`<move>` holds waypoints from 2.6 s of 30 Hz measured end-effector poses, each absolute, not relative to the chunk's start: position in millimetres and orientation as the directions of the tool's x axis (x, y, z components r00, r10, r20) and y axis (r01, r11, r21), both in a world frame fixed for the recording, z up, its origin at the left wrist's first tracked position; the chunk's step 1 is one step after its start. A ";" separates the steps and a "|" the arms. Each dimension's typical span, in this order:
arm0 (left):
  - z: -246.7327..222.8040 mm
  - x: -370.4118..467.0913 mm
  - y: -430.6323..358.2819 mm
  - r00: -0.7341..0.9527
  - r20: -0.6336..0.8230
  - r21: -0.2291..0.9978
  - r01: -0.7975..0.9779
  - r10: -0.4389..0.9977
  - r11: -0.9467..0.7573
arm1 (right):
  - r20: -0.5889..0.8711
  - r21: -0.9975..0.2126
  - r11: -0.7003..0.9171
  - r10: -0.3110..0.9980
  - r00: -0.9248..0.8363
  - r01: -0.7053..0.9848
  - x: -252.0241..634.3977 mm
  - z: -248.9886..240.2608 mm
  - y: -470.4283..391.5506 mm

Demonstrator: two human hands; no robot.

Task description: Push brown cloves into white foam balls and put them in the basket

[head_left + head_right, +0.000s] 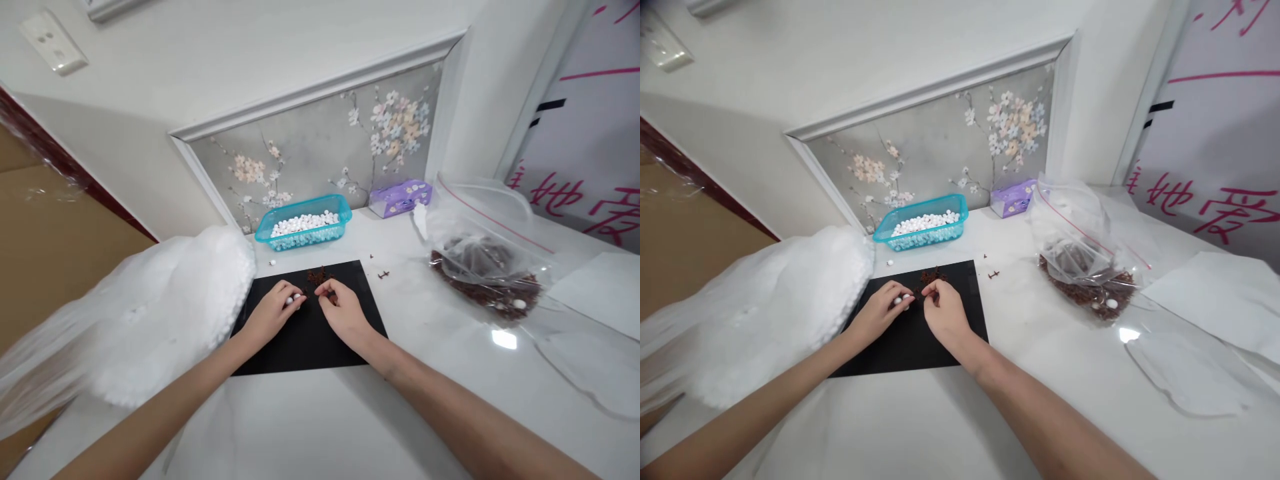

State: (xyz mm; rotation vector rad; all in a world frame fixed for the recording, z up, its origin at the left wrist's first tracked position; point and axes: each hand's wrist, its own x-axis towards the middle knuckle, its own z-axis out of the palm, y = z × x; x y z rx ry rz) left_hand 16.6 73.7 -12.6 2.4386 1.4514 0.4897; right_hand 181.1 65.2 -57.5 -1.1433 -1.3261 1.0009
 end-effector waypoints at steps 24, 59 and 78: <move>3.4 22.1 72.7 0.005 -0.513 0.699 -0.578 0.858 0.422 | 0.181 -0.979 0.177 0.983 0.035 0.106 183.0 -52.0 62.6; 2.8 20.9 72.8 0.084 -0.470 0.723 -0.535 0.878 0.438 | 0.143 -0.984 0.143 0.990 -0.002 0.110 183.8 -52.8 62.7; 1.5 18.7 76.1 0.005 -0.380 0.786 -0.525 0.925 0.326 | 0.135 -0.985 0.134 0.991 0.001 0.107 183.6 -53.1 62.4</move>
